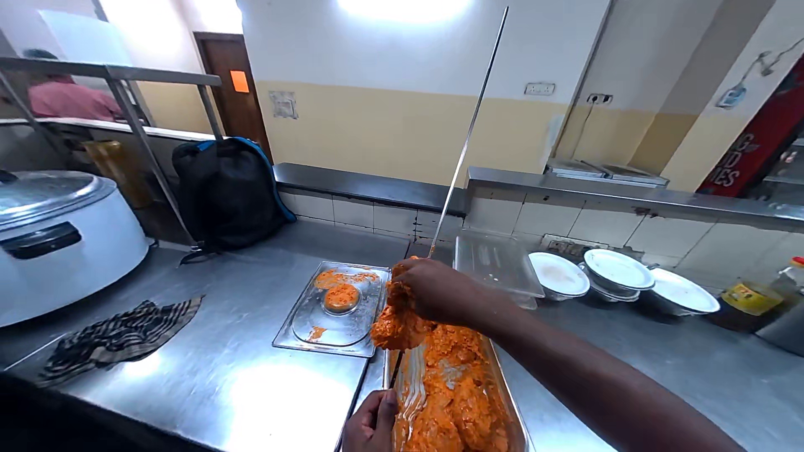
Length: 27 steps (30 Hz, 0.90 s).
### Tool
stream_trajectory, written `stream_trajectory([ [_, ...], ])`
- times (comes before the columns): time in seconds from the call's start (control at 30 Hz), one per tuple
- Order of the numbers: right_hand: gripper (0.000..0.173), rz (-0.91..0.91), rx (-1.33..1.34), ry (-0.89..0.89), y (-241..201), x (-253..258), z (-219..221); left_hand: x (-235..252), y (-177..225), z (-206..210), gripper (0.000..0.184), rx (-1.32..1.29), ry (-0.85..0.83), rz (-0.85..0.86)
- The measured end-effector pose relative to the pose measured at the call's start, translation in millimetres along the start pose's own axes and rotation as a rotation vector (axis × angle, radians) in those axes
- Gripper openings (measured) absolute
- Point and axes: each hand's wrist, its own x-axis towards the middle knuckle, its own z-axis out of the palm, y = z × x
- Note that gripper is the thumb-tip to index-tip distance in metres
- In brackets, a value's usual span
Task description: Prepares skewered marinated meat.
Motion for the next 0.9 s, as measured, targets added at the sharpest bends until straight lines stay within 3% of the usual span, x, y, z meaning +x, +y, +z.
stream_trajectory([
  [0.17,0.012,0.024,-0.04,-0.135,-2.1,17.5,-8.0,-3.7,0.8,1.4,0.021,0.01,0.002,-0.007],
  [0.3,0.01,0.048,-0.027,-0.106,3.3,18.4,-14.6,-3.9,2.5,-2.5,0.021,-0.013,-0.02,-0.034],
  [0.37,0.013,0.0,0.072,0.083,5.7,3.2,-13.6,-4.3,0.9,-7.3,0.021,-0.026,-0.029,-0.051],
  [0.47,0.012,-0.078,0.211,0.563,13.2,-30.3,-7.1,-3.6,-8.4,-17.3,0.021,-0.022,-0.01,-0.038],
  [0.53,0.013,0.046,0.271,0.622,25.6,-52.9,8.7,-3.4,-17.8,-27.4,0.022,-0.014,0.002,-0.026],
  [0.63,0.014,0.338,0.423,0.378,64.3,-69.1,75.3,-1.2,-25.5,-41.2,0.023,-0.011,0.019,-0.024],
  [0.77,0.037,0.707,0.475,-0.326,105.6,-63.3,197.3,-1.5,-23.8,-43.3,0.023,-0.05,0.024,-0.066],
  [0.9,0.045,0.822,0.354,-0.526,106.5,-43.6,256.4,-1.9,-22.3,-39.4,0.026,-0.097,0.027,-0.078],
])
